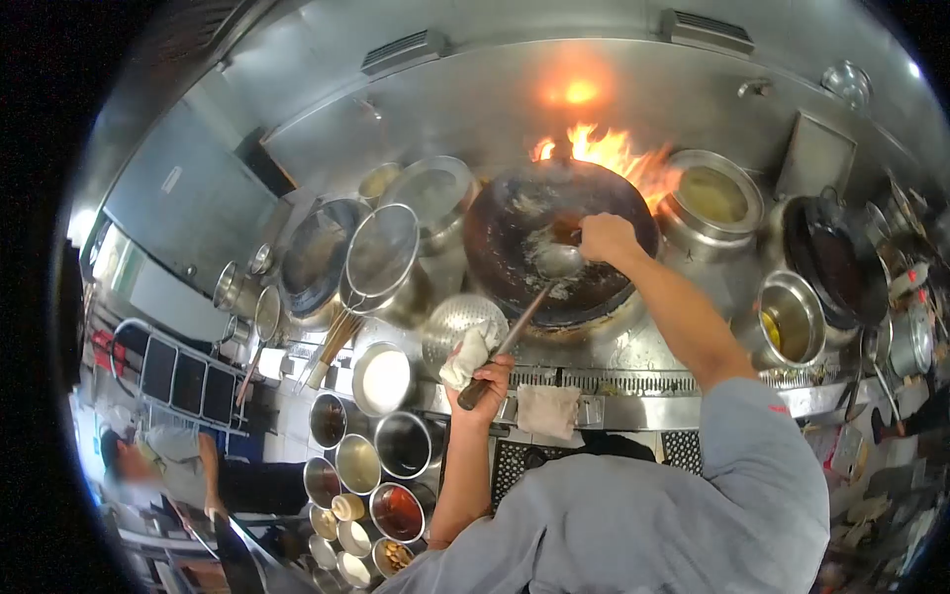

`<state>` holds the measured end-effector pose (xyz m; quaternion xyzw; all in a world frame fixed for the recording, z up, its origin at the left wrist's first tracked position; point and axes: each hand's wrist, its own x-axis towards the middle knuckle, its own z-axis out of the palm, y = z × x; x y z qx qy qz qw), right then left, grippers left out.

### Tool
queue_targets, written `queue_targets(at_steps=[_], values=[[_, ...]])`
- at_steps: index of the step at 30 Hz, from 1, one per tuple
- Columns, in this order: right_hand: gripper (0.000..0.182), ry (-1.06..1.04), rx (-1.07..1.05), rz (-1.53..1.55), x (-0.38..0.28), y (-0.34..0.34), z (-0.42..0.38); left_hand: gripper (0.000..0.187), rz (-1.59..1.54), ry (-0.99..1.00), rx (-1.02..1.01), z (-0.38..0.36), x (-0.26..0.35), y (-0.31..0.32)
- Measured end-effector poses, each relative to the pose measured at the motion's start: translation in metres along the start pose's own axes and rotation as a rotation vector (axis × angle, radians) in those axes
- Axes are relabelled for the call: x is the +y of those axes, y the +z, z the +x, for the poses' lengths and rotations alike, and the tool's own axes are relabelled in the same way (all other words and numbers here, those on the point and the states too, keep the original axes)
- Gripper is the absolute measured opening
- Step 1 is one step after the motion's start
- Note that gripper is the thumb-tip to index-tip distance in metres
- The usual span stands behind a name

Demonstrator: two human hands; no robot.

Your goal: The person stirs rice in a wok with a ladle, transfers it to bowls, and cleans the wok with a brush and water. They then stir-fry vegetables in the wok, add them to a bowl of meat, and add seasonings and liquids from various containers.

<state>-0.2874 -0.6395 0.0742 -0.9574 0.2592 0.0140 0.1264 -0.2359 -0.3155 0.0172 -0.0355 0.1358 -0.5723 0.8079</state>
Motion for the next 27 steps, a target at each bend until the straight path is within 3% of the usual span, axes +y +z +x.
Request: queue_targets(at_steps=[2, 4, 6, 10, 12, 14, 15, 16, 18, 20, 21, 22, 24, 25, 27], values=[[0.05, -0.05, 0.179, -0.051, -0.003, 0.005, -0.001, 0.048, 0.068, -0.018, 0.006, 0.0, -0.001, 0.003], [0.046, -0.239, -0.12, 0.046, 0.003, 0.002, -0.009, 0.049, 0.144, 0.025, 0.066, -0.005, -0.001, 0.002], [0.042, -0.034, -0.019, -0.025, 0.004, -0.018, -0.01, 0.049, 0.061, 0.025, 0.083, -0.005, 0.002, 0.002], [0.042, -0.061, 0.095, -0.047, -0.011, -0.017, -0.024, 0.046, 0.129, 0.014, 0.139, -0.006, 0.0, 0.003], [0.044, -0.068, -0.08, -0.092, 0.007, -0.019, -0.022, 0.044, 0.302, 0.095, 0.237, -0.008, -0.006, 0.009], [0.044, 0.019, 0.084, -0.042, 0.0, -0.026, -0.033, 0.042, 0.333, 0.067, 0.136, -0.006, -0.009, 0.015], [0.045, 0.044, 0.19, 0.007, -0.013, -0.023, -0.046, 0.042, 0.396, 0.073, 0.203, 0.002, -0.006, 0.018], [0.047, 0.015, 0.104, 0.018, -0.011, -0.006, -0.044, 0.041, 0.463, 0.084, 0.277, 0.009, -0.002, 0.022], [0.048, -0.046, -0.072, 0.046, 0.008, 0.006, -0.039, 0.047, 0.922, 0.168, 0.365, 0.018, 0.004, 0.043], [0.047, 0.033, 0.049, -0.055, 0.028, -0.036, -0.053, 0.053, 2.003, 0.143, 0.58, 0.004, 0.008, 0.067], [0.046, -0.053, 0.177, -0.114, 0.039, -0.064, -0.065, 0.056, 2.416, 0.136, 0.433, -0.002, 0.013, 0.061], [0.046, 0.065, 0.122, 0.073, 0.037, -0.103, -0.082, 0.058, 2.829, 0.114, 0.254, -0.01, 0.021, 0.049], [0.05, 0.037, 0.453, 0.296, 0.029, -0.161, -0.122, 0.053, 2.983, -0.029, 0.356, -0.018, 0.039, 0.024], [0.053, -0.016, 0.607, 0.265, 0.027, -0.184, -0.136, 0.053, 2.997, -0.041, 0.347, -0.018, 0.053, 0.006], [0.057, -0.163, 0.868, 0.24, 0.024, -0.223, -0.159, 0.052, 2.895, 0.26, 0.325, -0.016, 0.077, -0.017]])
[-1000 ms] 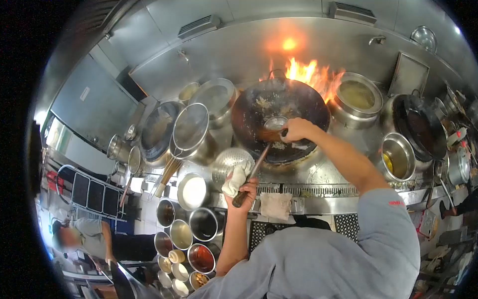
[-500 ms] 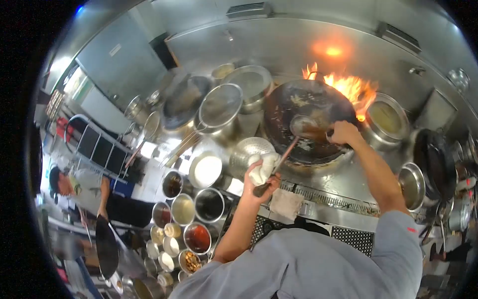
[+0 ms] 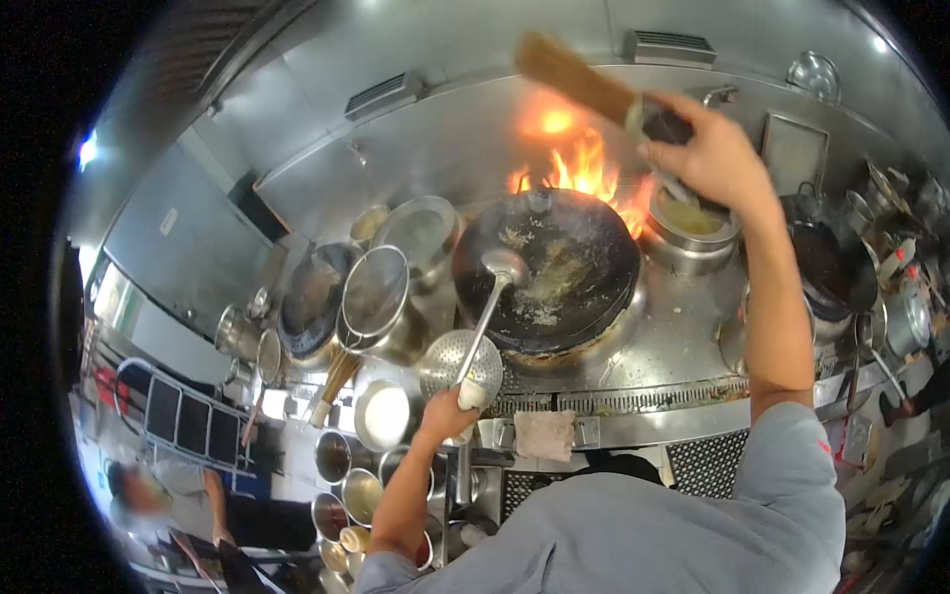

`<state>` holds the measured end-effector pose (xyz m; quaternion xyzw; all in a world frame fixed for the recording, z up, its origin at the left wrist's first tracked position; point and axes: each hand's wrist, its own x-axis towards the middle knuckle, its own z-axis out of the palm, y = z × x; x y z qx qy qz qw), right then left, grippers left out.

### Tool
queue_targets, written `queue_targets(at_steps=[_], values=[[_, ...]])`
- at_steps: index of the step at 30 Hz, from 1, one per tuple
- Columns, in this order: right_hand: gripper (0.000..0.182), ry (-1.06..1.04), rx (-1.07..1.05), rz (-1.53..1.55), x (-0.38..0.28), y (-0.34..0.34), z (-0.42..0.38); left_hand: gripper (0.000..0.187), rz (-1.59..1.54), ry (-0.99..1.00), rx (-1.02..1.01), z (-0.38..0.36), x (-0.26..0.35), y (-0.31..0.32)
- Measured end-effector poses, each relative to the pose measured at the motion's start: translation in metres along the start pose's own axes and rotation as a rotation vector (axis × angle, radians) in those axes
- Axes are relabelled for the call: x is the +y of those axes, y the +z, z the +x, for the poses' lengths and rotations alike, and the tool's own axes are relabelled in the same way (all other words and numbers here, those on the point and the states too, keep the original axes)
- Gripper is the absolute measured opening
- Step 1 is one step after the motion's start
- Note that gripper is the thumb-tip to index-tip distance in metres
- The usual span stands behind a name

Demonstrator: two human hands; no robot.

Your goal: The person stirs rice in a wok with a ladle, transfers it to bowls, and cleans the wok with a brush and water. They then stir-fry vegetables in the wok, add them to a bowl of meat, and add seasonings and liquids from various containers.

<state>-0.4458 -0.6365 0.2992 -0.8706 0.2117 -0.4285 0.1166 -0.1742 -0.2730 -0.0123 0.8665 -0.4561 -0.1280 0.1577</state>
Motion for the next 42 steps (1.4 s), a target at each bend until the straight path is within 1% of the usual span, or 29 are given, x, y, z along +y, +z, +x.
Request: queue_targets(at_steps=[1, 2, 3, 4, 6, 7, 9, 11, 13, 14, 15, 17, 18, 20, 21, 23, 24, 27, 28, 29, 31, 32, 33, 35, 37, 38, 40, 41, 42], values=[[0.058, -0.094, 0.099, 0.033, -0.008, -0.013, 0.003, 0.052, 0.021, 0.019, -0.006, 0.0, 0.001, -0.002], [0.058, -0.076, 0.12, 0.024, -0.017, -0.014, 0.0, 0.052, 0.034, -0.038, 0.008, 0.003, 0.006, -0.004], [0.061, 0.006, 0.117, 0.149, -0.03, -0.013, -0.002, 0.051, 0.042, -0.097, 0.028, 0.004, 0.013, -0.008], [0.064, 0.081, 0.117, 0.275, -0.043, -0.014, -0.003, 0.054, 0.038, -0.075, 0.05, 0.002, 0.019, -0.015], [0.065, -0.084, 0.222, 0.217, -0.027, 0.039, -0.02, 0.056, 0.066, -0.046, 0.085, 0.002, 0.024, -0.023], [0.065, 0.025, 0.013, -0.091, -0.011, 0.072, -0.036, 0.059, 0.084, -0.039, 0.111, 0.002, 0.023, -0.026], [0.066, 0.165, -0.683, -0.333, 0.012, 0.102, -0.05, 0.061, 0.11, 0.1, 0.278, -0.005, 0.016, -0.024], [0.063, 0.202, -0.689, -0.357, 0.055, 0.118, -0.063, 0.06, 0.132, 0.094, 0.31, -0.021, 0.01, -0.034], [0.057, 0.266, -0.521, -0.376, 0.065, 0.093, -0.058, 0.057, 0.219, 0.097, 0.309, -0.03, 0.001, -0.033], [0.056, 0.115, -0.315, -0.258, 0.059, 0.076, -0.055, 0.05, 0.234, 0.121, 0.334, -0.032, -0.007, -0.033], [0.056, -0.04, -0.096, -0.141, 0.048, 0.05, -0.041, 0.05, 0.233, 0.103, 0.345, -0.031, -0.011, -0.031], [0.054, 0.018, -0.018, -0.133, 0.0, 0.0, -0.019, 0.046, 0.231, 0.212, 0.491, -0.032, -0.021, -0.034], [0.054, 0.017, -0.013, -0.123, -0.017, -0.011, -0.009, 0.044, 0.257, 0.229, 0.515, -0.031, -0.022, -0.036], [0.051, -0.201, -0.25, -0.197, -0.039, -0.024, 0.001, 0.042, 0.27, 0.251, 0.55, -0.026, -0.023, -0.034], [0.051, -0.301, -0.41, -0.391, -0.025, 0.0, 0.002, 0.041, 0.268, 0.274, 0.578, -0.025, -0.022, -0.031], [0.051, -0.321, -0.77, -0.683, -0.009, 0.032, 0.017, 0.042, 0.243, 0.259, 0.563, -0.022, -0.02, -0.02], [0.051, -0.336, -0.766, -0.688, -0.007, 0.026, 0.02, 0.042, 0.23, 0.268, 0.59, -0.021, -0.022, -0.017], [0.051, -0.237, -0.394, -0.621, -0.007, -0.018, 0.031, 0.04, 0.199, 0.217, 0.61, -0.032, -0.022, -0.008], [0.053, -0.23, -0.24, -0.533, -0.034, -0.043, 0.028, 0.039, 0.165, 0.233, 0.621, -0.03, -0.023, -0.003], [0.055, -0.217, -0.156, -0.396, -0.044, -0.058, 0.024, 0.038, 0.131, 0.265, 0.631, -0.025, -0.021, 0.0], [0.048, -0.285, -0.271, -0.313, -0.076, -0.051, 0.021, 0.038, 0.112, 0.27, 0.603, -0.02, -0.008, 0.003], [0.047, -0.521, -0.297, -0.429, -0.048, -0.017, 0.024, 0.038, 0.092, 0.253, 0.576, -0.018, -0.003, 0.006], [0.043, -0.428, -0.43, -0.541, -0.049, 0.009, 0.025, 0.038, 0.07, 0.236, 0.552, -0.015, 0.003, 0.009], [0.039, -0.35, -0.633, -0.871, -0.046, 0.009, 0.046, 0.04, -0.005, 0.23, 0.558, -0.013, 0.013, 0.017], [0.039, -0.288, -0.311, -0.542, -0.049, -0.02, 0.036, 0.041, -0.098, 0.194, 0.542, -0.016, 0.02, 0.026], [0.039, -0.238, -0.205, -0.435, -0.051, -0.026, 0.029, 0.046, -0.162, 0.164, 0.506, -0.016, 0.029, 0.028], [0.051, -0.274, -0.322, -0.323, -0.026, 0.006, 0.013, 0.05, -0.33, 0.14, 0.499, -0.005, 0.048, 0.033], [0.047, -0.157, -0.623, -0.475, -0.031, 0.022, 0.006, 0.052, -0.404, 0.124, 0.512, -0.005, 0.072, 0.019], [0.042, -0.211, -0.785, -0.477, -0.015, 0.041, 0.002, 0.053, -0.388, 0.121, 0.522, -0.004, 0.083, 0.011]])
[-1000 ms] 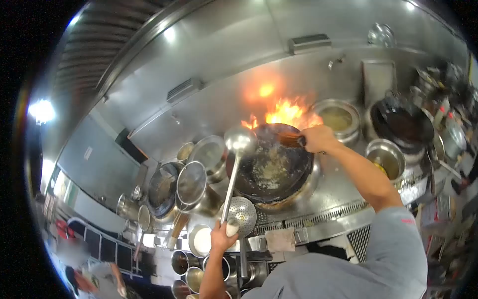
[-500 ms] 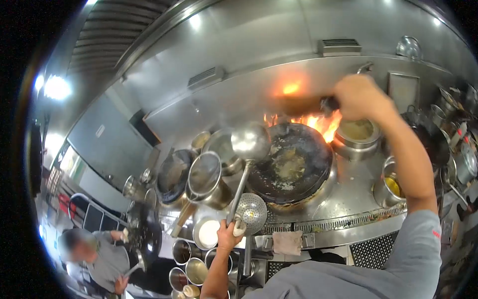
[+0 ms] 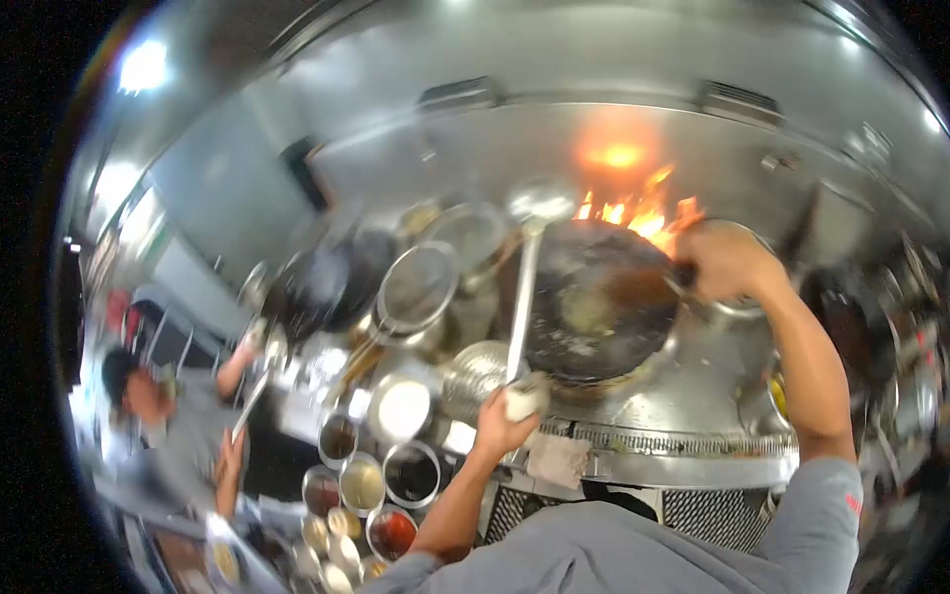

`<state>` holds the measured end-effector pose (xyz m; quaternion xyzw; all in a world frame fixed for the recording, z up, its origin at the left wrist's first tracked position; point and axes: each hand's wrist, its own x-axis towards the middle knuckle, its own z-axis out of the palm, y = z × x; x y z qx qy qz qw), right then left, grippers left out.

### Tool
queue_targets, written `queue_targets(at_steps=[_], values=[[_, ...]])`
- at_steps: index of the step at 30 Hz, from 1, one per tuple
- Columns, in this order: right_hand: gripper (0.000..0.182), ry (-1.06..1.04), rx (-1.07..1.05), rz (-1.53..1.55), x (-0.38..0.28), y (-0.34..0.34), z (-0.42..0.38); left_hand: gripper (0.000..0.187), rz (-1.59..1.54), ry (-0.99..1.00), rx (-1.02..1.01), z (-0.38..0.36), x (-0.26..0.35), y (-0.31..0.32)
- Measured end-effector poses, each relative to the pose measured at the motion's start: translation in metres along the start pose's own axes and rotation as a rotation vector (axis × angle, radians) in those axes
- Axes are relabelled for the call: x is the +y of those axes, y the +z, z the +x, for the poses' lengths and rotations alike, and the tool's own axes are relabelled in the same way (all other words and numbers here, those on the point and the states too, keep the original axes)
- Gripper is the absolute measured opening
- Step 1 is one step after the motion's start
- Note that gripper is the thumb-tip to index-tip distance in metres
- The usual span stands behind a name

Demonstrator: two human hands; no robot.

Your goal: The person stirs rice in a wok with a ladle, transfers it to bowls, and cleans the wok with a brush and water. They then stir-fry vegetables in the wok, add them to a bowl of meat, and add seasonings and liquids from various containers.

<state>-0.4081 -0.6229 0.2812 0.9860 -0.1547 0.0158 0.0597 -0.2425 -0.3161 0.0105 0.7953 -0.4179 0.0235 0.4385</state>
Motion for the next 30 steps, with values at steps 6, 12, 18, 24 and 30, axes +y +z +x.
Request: queue_targets(at_steps=[6, 12, 18, 24, 30], values=[[0.054, 0.008, -0.008, 0.306, 0.004, 0.048, 0.015, 0.055, -0.179, -0.176, -0.036, -0.031, 0.042, -0.053], [0.058, 0.132, -0.201, 0.377, -0.085, 0.205, 0.128, 0.051, -0.158, -0.404, 0.021, -0.108, 0.027, -0.042], [0.049, 0.056, -0.091, 0.417, -0.13, 0.205, 0.087, 0.05, -0.166, -0.515, 0.145, -0.156, 0.002, -0.019], [0.045, 0.36, 0.076, 0.621, -0.112, 0.253, 0.176, 0.042, -0.166, -0.7, 0.098, -0.136, -0.03, 0.01], [0.052, 0.168, -0.125, 0.555, -0.105, 0.221, 0.129, 0.055, -0.141, -0.758, 0.048, -0.13, -0.084, 0.023]])
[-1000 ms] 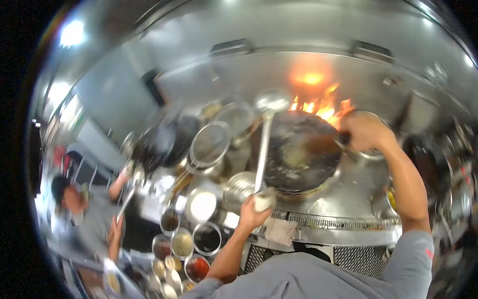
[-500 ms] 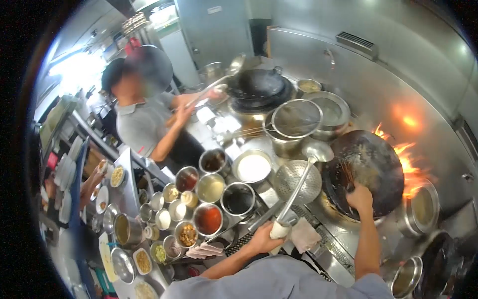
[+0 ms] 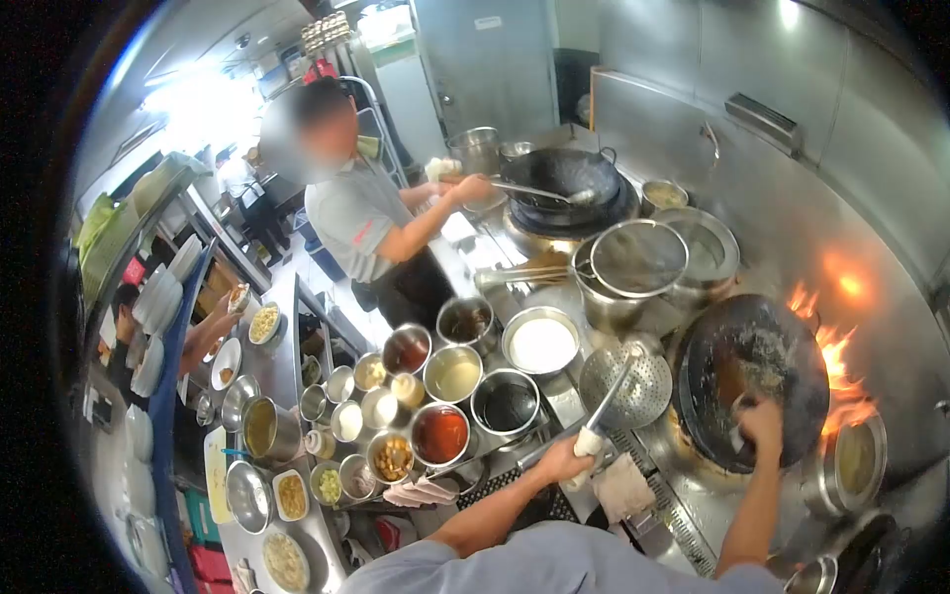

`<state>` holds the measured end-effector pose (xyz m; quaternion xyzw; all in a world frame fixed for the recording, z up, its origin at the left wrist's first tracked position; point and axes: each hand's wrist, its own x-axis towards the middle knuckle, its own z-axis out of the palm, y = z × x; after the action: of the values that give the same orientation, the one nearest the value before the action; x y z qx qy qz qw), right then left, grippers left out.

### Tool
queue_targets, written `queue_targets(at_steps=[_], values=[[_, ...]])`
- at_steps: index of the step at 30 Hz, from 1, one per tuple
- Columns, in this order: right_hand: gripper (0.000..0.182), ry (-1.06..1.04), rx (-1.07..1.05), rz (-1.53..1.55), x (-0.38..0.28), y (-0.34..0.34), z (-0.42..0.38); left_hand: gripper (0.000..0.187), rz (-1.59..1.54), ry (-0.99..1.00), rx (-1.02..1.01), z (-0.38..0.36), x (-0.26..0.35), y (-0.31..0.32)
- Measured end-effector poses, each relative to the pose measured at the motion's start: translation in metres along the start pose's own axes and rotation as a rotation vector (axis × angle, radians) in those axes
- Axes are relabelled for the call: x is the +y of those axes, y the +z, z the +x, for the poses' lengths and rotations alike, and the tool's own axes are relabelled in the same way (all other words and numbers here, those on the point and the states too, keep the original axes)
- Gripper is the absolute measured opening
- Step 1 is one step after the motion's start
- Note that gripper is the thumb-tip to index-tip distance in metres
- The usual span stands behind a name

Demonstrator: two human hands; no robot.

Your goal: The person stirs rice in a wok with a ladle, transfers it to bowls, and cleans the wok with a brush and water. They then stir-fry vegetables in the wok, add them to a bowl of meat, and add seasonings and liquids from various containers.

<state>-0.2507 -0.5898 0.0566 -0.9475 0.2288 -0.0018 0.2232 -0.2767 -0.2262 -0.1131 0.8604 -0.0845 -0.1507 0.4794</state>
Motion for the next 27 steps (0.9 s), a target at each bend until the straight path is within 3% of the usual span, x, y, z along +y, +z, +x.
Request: queue_targets(at_steps=[1, 2, 3, 5, 6, 7, 8, 9, 10, 11, 13, 14, 15, 16, 17, 19, 21, 23, 24, 25, 26, 27], values=[[0.054, 0.05, -0.094, 0.093, 0.017, -0.016, 0.024, 0.055, 0.11, 0.039, 0.032, 0.013, -0.032, 0.015], [0.054, 0.197, 0.096, 0.114, 0.042, 0.003, 0.058, 0.055, 0.071, 0.025, -0.007, 0.008, -0.023, 0.011], [0.054, 0.204, 0.104, 0.109, 0.045, 0.011, 0.06, 0.054, 0.027, 0.012, -0.033, 0.006, -0.009, 0.001], [0.055, 0.076, 0.199, 0.19, 0.04, 0.029, 0.056, 0.053, 0.026, -0.002, -0.048, 0.003, -0.013, 0.003], [0.055, 0.136, 0.115, 0.046, 0.013, 0.022, 0.029, 0.053, 0.084, 0.09, 0.015, -0.001, -0.018, 0.005], [0.057, -0.01, 0.005, 0.01, 0.028, 0.027, 0.018, 0.053, 0.141, 0.16, 0.094, -0.011, -0.028, 0.006], [0.057, -0.139, 0.086, -0.053, 0.058, 0.04, 0.008, 0.054, 0.077, 0.242, 0.135, -0.016, -0.038, 0.007], [0.056, -0.131, 0.036, -0.1, 0.031, 0.004, -0.035, 0.058, 0.014, 0.273, 0.227, -0.033, -0.021, -0.007], [0.052, -0.153, -0.088, -0.006, 0.059, -0.007, -0.028, 0.058, -0.07, 0.219, 0.214, -0.042, -0.015, -0.019], [0.051, -0.043, -0.126, 0.054, 0.11, -0.007, 0.0, 0.059, -0.155, 0.175, 0.187, -0.048, -0.009, -0.031], [0.052, -0.004, -0.252, 0.132, 0.164, -0.023, 0.053, 0.056, -0.809, -0.188, -0.013, -0.062, 0.026, -0.062], [0.052, -0.007, -0.258, 0.123, 0.159, -0.017, 0.06, 0.054, -1.023, -0.247, -0.108, -0.06, 0.029, -0.07], [0.05, 0.057, -0.084, 0.126, 0.134, -0.006, 0.062, 0.051, -1.285, -0.212, -0.276, -0.057, 0.028, -0.074], [0.049, 0.119, 0.09, 0.129, 0.108, 0.007, 0.06, 0.051, -1.341, -0.205, -0.349, -0.056, 0.032, -0.079], [0.048, 0.149, 0.236, -0.197, 0.081, 0.028, 0.051, 0.052, -1.393, -0.193, -0.417, -0.057, 0.036, -0.083], [0.047, 0.008, 0.207, -0.198, 0.036, 0.05, 0.021, 0.053, -1.421, -0.142, -0.502, -0.06, 0.041, -0.087], [0.048, -0.227, 0.03, 0.031, 0.041, 0.04, 0.048, 0.058, -1.417, -0.13, -0.544, -0.062, 0.037, -0.091], [0.048, -0.096, 0.111, 0.107, 0.073, 0.039, 0.113, 0.066, -1.455, -0.114, -0.545, -0.079, 0.041, -0.09], [0.049, 0.01, 0.141, 0.158, 0.045, 0.028, 0.101, 0.072, -1.531, -0.162, -0.557, -0.08, 0.026, -0.079], [0.049, -0.026, 0.184, 0.139, 0.033, 0.03, 0.091, 0.069, -1.549, -0.216, -0.505, -0.083, 0.008, -0.068], [0.05, -0.051, 0.23, 0.116, 0.029, 0.034, 0.077, 0.067, -1.588, -0.277, -0.611, -0.094, 0.002, -0.071], [0.052, -0.016, 0.085, 0.159, 0.023, 0.029, 0.056, 0.068, -1.657, -0.309, -0.645, -0.105, -0.019, -0.061]])
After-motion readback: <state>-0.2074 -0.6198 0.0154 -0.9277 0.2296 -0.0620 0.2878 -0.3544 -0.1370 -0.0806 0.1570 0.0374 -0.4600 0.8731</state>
